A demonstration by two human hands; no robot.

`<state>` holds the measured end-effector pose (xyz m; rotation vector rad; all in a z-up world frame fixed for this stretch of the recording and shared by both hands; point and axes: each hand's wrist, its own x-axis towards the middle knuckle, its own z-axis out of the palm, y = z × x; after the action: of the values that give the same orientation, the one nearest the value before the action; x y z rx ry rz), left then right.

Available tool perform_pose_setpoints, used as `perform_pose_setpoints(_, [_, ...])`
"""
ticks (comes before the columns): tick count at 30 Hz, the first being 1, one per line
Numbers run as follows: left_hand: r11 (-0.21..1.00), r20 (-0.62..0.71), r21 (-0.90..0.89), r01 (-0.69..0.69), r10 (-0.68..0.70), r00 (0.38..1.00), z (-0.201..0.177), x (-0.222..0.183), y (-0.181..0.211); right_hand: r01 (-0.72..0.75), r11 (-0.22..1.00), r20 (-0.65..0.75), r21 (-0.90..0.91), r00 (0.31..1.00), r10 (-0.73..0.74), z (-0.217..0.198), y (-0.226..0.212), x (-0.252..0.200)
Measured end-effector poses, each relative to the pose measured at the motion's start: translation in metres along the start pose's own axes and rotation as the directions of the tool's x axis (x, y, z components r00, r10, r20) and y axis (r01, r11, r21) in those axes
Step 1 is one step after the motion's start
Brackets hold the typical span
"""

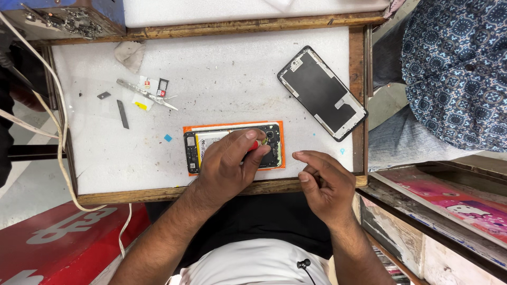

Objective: The person applies adhesive to the internal frame of a disassembled smartphone using a small tube. They then place the phone's back cover onto the frame and press it into place.

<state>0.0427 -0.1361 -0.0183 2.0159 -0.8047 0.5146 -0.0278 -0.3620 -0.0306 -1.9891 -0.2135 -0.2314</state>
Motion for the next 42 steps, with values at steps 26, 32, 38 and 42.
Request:
perform_pose_setpoints(26, [0.96, 0.359, -0.13, 0.248, -0.188, 0.914, -0.032, 0.054, 0.023, -0.112, 0.982, 0.009, 0.151, 0.994, 0.112, -0.005, -0.009, 0.0])
perform_pose_setpoints(32, [0.966, 0.366, -0.06, 0.253, -0.215, 0.905, -0.033, 0.054, 0.02, -0.118, 0.984, 0.008, 0.137, 0.993, 0.118, -0.004, -0.013, 0.003])
perform_pose_setpoints(38, [0.982, 0.272, -0.087, 0.168, -0.139, 0.952, -0.031, 0.051, 0.021, -0.135, 0.985, 0.01, 0.111, 0.991, 0.135, -0.003, -0.015, 0.003])
perform_pose_setpoints(42, [0.941, 0.309, -0.297, 0.161, -0.064, 0.949, -0.034, 0.051, 0.024, -0.138, 0.987, 0.007, 0.078, 0.99, 0.138, -0.002, -0.018, 0.005])
